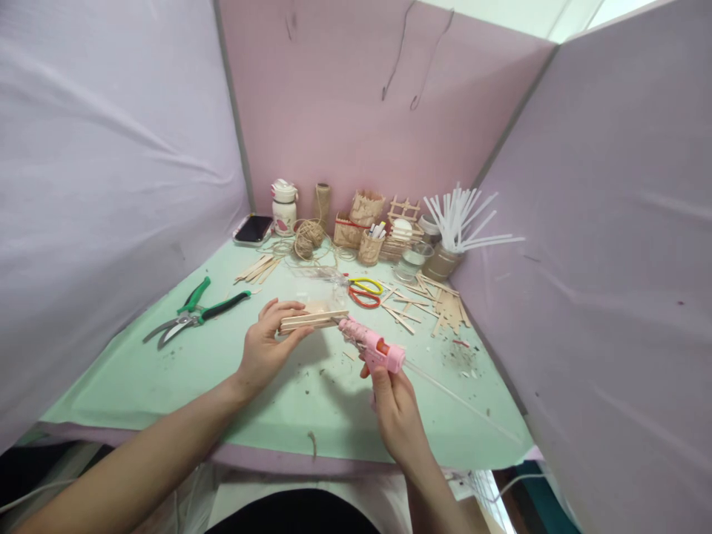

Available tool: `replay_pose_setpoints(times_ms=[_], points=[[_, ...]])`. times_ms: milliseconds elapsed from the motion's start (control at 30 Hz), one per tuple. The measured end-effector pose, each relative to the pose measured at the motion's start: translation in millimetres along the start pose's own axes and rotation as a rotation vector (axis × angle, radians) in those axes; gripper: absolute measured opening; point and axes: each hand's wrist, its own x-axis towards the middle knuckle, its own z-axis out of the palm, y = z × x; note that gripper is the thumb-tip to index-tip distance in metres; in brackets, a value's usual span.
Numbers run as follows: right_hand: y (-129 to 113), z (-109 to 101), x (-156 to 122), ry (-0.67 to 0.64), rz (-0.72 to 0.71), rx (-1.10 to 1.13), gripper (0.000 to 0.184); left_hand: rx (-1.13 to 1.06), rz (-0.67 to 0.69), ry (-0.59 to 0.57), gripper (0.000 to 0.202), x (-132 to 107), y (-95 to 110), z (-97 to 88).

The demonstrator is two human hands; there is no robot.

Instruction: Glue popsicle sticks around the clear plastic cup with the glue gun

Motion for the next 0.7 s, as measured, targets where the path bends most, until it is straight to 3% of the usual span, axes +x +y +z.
replay_pose_setpoints(times_ms=[233,700], points=[[1.0,-6.3,1.0,0.064,-0.048,-0.049,0.052,0.004,0.01,0.004,0.015,0.4,-1.0,-0.3],[0.0,-9.8,5.0,0.053,-0.011,-0.106,0.055,-0.024,-0.003,0.026,0.014,1.6,0.2,-0.6]])
